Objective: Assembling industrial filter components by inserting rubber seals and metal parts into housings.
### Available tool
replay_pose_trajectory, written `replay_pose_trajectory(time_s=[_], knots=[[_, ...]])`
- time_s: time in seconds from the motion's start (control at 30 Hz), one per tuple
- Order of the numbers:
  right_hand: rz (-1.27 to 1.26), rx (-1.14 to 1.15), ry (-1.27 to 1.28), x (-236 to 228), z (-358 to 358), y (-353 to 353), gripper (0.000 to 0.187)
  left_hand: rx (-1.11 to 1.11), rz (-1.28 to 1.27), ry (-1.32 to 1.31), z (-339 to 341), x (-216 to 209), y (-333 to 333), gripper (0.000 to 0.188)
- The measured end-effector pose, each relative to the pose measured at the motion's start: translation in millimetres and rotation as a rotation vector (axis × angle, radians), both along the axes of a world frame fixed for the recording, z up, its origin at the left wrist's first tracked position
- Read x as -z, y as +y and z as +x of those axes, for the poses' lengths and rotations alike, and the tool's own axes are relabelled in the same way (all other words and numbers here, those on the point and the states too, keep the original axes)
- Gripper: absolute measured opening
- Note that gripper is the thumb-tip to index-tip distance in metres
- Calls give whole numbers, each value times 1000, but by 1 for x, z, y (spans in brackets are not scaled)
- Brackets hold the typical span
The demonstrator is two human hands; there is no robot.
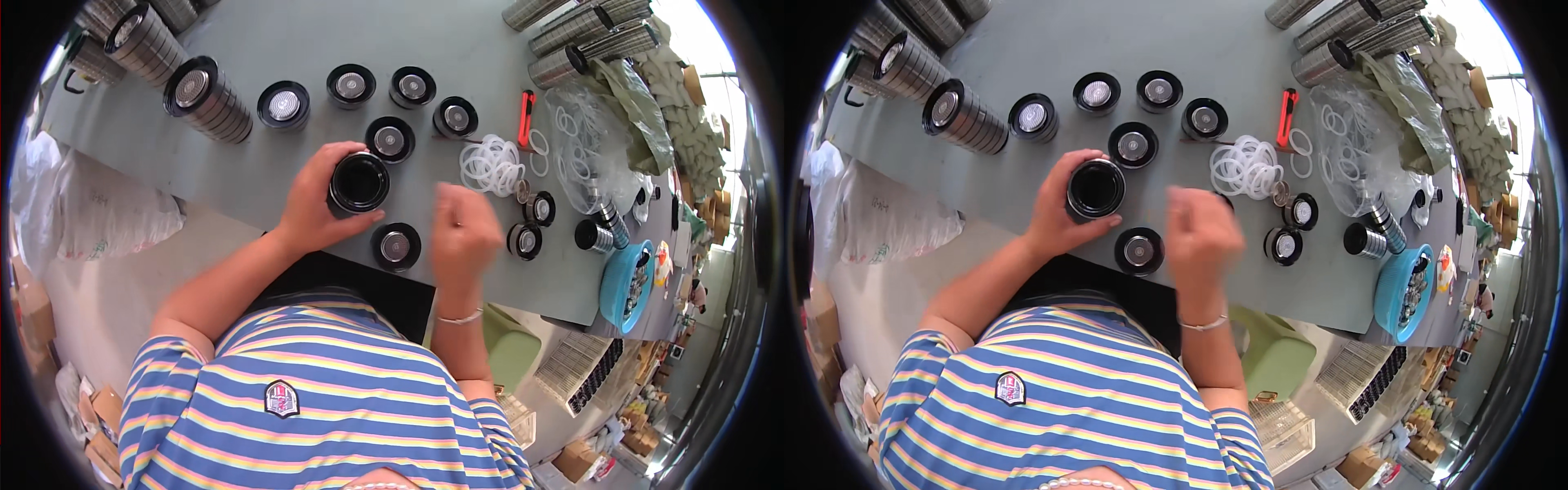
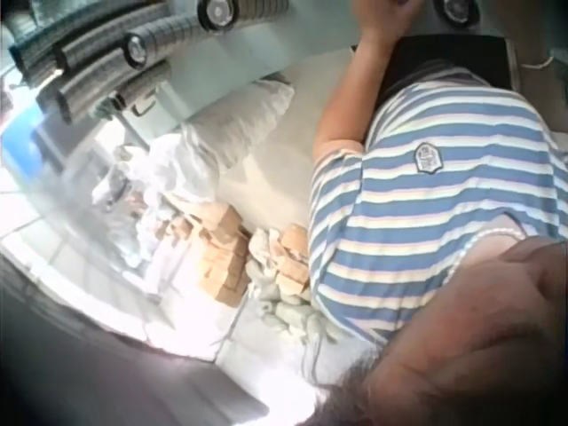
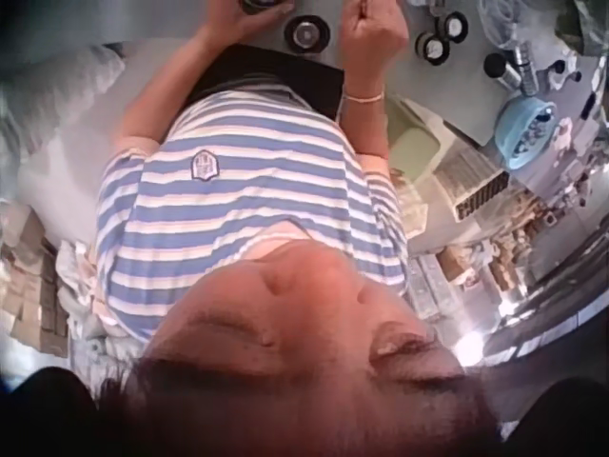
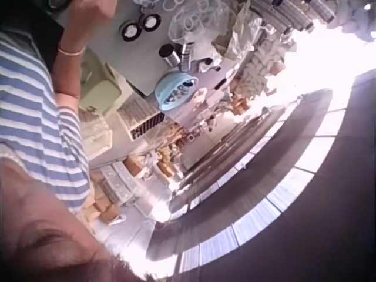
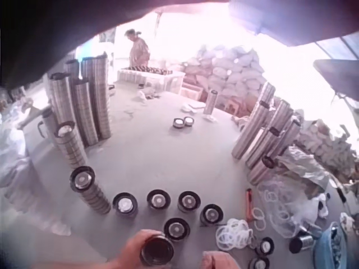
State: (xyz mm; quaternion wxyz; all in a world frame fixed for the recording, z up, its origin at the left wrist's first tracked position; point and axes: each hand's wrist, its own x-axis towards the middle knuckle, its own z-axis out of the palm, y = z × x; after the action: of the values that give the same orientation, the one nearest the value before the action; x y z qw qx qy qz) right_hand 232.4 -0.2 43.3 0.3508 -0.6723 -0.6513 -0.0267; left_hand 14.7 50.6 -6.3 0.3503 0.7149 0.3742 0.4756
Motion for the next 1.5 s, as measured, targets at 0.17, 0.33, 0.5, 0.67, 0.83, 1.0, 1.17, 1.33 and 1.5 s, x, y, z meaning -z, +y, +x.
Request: replay_pose_trajectory(time_s=[0.17,0.33,0.5,0.67,0.83,1.0,1.17,1.33,1.5], knots=[[-83,277,-433,17,124,6,10,24,-7,-12,-1,-1,-3,82],[-148,264,-510,24,137,-2,15,25,-7,-13,-3,-5,-2,81],[-36,-247,145,-45,31,-8,15,21,18,-33,-1,-1,-1,79],[-41,-595,-179,-44,-36,18,14,-6,39,-34,-3,2,-1,78],[-189,-541,-224,-46,-47,10,33,-4,-23,-79,1,10,-2,77],[-249,-517,-336,-53,-57,14,35,13,30,-84,-1,3,5,75],[-176,-519,-129,-28,-51,18,26,-63,-64,22,1,8,-7,80],[32,-388,324,-20,-39,16,15,-3,33,73,-5,2,-12,82],[-560,-439,416,-18,12,47,33,-41,44,86,-10,0,-12,79]])
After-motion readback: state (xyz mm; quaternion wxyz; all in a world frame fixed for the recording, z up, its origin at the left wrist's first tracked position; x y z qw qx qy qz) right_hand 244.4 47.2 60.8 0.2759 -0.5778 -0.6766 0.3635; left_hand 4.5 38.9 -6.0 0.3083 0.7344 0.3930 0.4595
